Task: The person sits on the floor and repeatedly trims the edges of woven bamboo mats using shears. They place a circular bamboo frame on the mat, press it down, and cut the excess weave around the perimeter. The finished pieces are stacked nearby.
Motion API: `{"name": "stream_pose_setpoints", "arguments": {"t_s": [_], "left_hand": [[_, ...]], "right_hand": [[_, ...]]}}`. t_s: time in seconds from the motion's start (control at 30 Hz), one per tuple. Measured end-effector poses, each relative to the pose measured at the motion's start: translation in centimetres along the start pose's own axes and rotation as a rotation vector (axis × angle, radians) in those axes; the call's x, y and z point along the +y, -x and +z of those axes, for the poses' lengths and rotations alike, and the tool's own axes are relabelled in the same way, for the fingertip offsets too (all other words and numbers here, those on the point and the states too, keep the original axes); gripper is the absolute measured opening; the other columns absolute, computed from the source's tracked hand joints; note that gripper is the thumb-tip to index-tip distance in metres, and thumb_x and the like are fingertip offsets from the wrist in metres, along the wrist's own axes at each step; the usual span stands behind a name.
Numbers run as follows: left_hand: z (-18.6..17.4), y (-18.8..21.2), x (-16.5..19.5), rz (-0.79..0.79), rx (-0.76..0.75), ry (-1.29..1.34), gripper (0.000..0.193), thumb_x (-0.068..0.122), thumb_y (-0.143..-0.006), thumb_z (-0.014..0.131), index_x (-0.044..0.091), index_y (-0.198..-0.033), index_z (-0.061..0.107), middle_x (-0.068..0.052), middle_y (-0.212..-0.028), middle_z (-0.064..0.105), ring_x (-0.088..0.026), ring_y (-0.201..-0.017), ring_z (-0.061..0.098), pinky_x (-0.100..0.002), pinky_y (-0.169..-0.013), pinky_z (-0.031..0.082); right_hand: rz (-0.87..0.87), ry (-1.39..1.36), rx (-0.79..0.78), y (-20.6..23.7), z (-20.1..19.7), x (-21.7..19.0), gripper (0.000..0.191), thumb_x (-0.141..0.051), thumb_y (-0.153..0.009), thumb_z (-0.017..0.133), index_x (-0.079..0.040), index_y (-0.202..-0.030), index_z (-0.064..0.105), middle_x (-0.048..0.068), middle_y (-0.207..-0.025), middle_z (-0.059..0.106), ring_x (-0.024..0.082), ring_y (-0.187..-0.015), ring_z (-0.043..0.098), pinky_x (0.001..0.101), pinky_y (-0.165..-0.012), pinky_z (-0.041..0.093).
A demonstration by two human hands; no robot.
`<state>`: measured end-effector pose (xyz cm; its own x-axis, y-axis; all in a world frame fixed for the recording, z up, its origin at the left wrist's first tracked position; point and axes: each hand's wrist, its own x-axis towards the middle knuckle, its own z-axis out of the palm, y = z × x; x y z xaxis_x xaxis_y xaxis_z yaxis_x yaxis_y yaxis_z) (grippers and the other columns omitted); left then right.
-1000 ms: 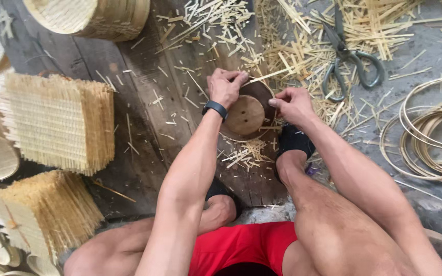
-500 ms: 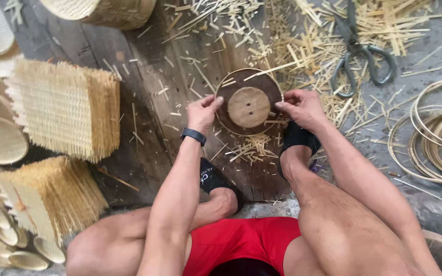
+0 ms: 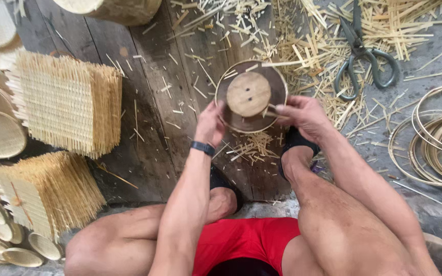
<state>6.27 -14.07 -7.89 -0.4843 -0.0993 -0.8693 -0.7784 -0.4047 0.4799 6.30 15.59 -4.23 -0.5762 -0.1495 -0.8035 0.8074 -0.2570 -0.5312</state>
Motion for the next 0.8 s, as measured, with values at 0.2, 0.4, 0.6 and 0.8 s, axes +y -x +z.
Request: {"name": "stream_pose_setpoints", "arguments": {"t_s": [0.2,0.4,0.6,0.8], "left_hand": [[0.3,1.8,-5.2,-0.066,-0.182,0.114,0.026,0.002,-0.097,0.061,0.002,-0.122,0.053,-0.011,-0.105,0.068,-0.026,-0.089,0.074,-0.042,-0.075,0.067],[1.5,1.4,-6.4,-0.051,0.001,0.067,0.025,0.006,-0.097,0.065,0.0,-0.121,0.057,-0.011,-0.102,0.071,-0.023,-0.08,0.073,-0.037,-0.064,0.066],[1.8,2.0,-4.4,0.025,-0.03,-0.013,0.026,0.005,-0.096,0.066,0.002,-0.122,0.063,-0.01,-0.101,0.073,-0.02,-0.078,0.072,-0.037,-0.062,0.066],[1.3,5.0,4.2,0.788,-0.233,-0.523,0.045,0.011,-0.094,0.073,0.002,-0.136,0.063,-0.01,-0.121,0.074,-0.022,-0.106,0.072,-0.037,-0.092,0.06]], "right_hand": [[-0.017,0.25,0.023,-0.1,1.6,1.7,0.022,-0.011,-0.098,0.066,0.008,-0.108,0.069,0.012,-0.093,0.072,0.022,-0.081,0.072,0.0361,-0.069,0.066],[-0.003,0.184,0.08,-0.9,1.0,2.3,0.021,-0.009,-0.096,0.069,0.01,-0.103,0.071,0.015,-0.092,0.074,0.025,-0.073,0.075,0.0372,-0.063,0.067],[-0.116,0.487,0.121,0.0,1.9,1.7,0.022,-0.018,-0.097,0.072,0.003,-0.1,0.075,0.017,-0.08,0.075,0.018,-0.063,0.071,0.0287,-0.052,0.056],[-0.275,0.276,-0.051,2.7,-0.6,-3.7,0.038,-0.033,-0.11,0.062,0.001,-0.095,0.071,0.014,-0.076,0.069,0.021,-0.068,0.066,0.0367,-0.062,0.054]]}}
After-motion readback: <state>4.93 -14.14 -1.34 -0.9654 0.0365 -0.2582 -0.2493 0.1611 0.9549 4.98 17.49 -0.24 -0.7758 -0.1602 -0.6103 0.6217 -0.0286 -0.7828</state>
